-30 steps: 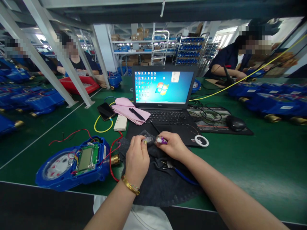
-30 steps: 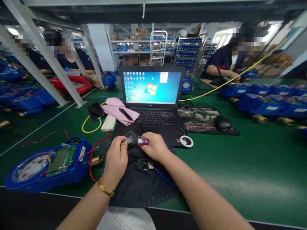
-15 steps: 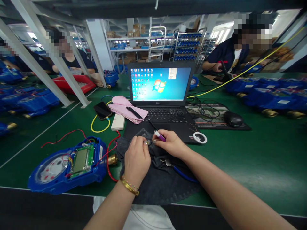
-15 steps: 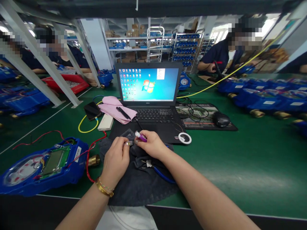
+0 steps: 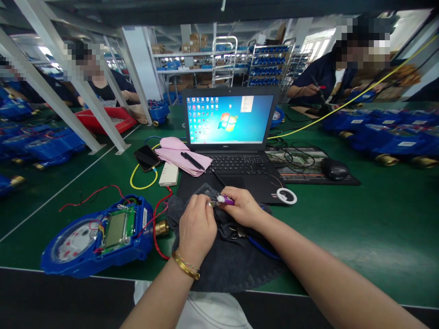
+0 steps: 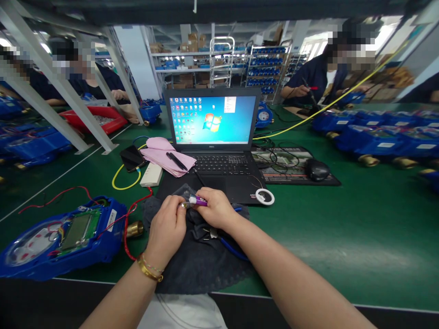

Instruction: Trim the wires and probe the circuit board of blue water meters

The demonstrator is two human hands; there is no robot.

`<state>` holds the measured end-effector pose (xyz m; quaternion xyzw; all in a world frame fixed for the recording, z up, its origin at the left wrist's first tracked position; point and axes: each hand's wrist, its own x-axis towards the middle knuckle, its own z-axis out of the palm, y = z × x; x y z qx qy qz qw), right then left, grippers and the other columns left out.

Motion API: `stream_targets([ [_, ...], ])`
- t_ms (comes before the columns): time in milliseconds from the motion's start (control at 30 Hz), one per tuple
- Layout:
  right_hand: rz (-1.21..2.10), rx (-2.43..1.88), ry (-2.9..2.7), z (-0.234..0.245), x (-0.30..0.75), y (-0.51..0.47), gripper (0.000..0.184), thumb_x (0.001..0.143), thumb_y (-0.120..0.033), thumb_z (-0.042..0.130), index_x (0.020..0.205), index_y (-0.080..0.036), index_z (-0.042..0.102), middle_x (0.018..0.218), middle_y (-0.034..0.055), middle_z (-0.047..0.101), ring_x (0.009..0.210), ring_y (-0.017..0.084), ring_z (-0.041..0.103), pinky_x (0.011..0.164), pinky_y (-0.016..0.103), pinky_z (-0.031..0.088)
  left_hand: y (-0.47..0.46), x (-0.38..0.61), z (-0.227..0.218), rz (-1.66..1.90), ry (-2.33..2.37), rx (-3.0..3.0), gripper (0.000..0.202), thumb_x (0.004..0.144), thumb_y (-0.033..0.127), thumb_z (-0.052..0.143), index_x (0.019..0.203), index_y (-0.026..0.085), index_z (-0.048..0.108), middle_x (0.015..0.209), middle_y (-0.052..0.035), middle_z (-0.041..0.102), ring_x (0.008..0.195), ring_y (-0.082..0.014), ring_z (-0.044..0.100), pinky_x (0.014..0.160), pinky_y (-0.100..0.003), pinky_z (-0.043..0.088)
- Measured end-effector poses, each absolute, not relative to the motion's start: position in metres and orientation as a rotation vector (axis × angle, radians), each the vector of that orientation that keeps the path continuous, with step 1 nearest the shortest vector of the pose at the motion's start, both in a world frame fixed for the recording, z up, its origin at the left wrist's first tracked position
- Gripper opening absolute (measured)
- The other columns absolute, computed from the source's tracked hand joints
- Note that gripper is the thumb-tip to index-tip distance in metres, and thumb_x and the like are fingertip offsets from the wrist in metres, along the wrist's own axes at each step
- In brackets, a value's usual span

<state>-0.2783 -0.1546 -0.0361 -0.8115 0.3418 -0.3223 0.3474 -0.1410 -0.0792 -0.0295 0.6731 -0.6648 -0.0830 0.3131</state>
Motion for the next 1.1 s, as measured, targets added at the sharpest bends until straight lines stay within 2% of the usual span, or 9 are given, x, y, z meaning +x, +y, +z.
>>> stream_targets([
  [167, -0.900, -2.070, 0.844, -0.040, -0.277, -0.156, 0.021, 0.072, -0.018, 0.052, 0.056, -0.019, 0.040, 0.061, -0.0021, 0.042, 0.060, 0.013, 0.042, 0.058, 0.026, 0.030, -0.081, -0.140, -0.031, -0.334, -1.676, 1.727, 0.014, 0.089, 0.016, 0.034, 0.083, 0.020, 0.047, 0.086, -0.0051, 0.053, 0.084, -0.0224, 0.052, 0.074, -0.035, 0.038],
  [600, -0.984, -2.004, 0.877, -0.042, -0.271, -0.156, 0.018, 0.077, -0.024, 0.049, 0.060, -0.020, 0.044, 0.064, -0.0014, 0.045, 0.062, 0.013, 0.045, 0.060, 0.025, 0.035, -0.084, -0.139, -0.036, -0.450, -1.435, 1.638, 0.016, 0.087, 0.023, 0.037, 0.075, 0.021, 0.048, 0.079, -0.0029, 0.055, 0.080, -0.0196, 0.053, 0.073, -0.033, 0.040],
  [867, -0.913, -2.090, 1.046, -0.041, -0.272, -0.156, 0.013, 0.073, -0.014, 0.053, 0.062, -0.020, 0.049, 0.067, 0.0001, 0.050, 0.066, 0.015, 0.049, 0.063, 0.027, 0.036, -0.080, -0.139, -0.035, -0.364, -1.323, 1.590, 0.016, 0.089, 0.025, 0.036, 0.083, 0.020, 0.050, 0.080, -0.0035, 0.057, 0.080, -0.0192, 0.056, 0.072, -0.032, 0.045],
  [967, -0.854, -2.126, 1.109, -0.036, -0.274, -0.154, 0.005, 0.072, -0.014, 0.056, 0.073, -0.019, 0.057, 0.075, 0.0031, 0.056, 0.073, 0.018, 0.053, 0.068, 0.030, 0.038, -0.079, -0.140, -0.036, -0.366, -1.311, 1.571, 0.017, 0.091, 0.026, 0.036, 0.086, 0.020, 0.051, 0.074, -0.0016, 0.056, 0.072, -0.0169, 0.057, 0.066, -0.029, 0.045],
  [1100, -0.772, -2.145, 1.123, -0.029, -0.280, -0.149, 0.023, 0.075, -0.023, 0.059, 0.097, -0.016, 0.061, 0.091, 0.0075, 0.064, 0.082, 0.022, 0.058, 0.075, 0.034, 0.043, -0.079, -0.137, -0.037, -0.370, -1.284, 1.567, 0.021, 0.094, 0.029, 0.032, 0.089, 0.020, 0.050, 0.066, 0.0011, 0.052, 0.061, -0.0143, 0.054, 0.058, -0.026, 0.044],
])
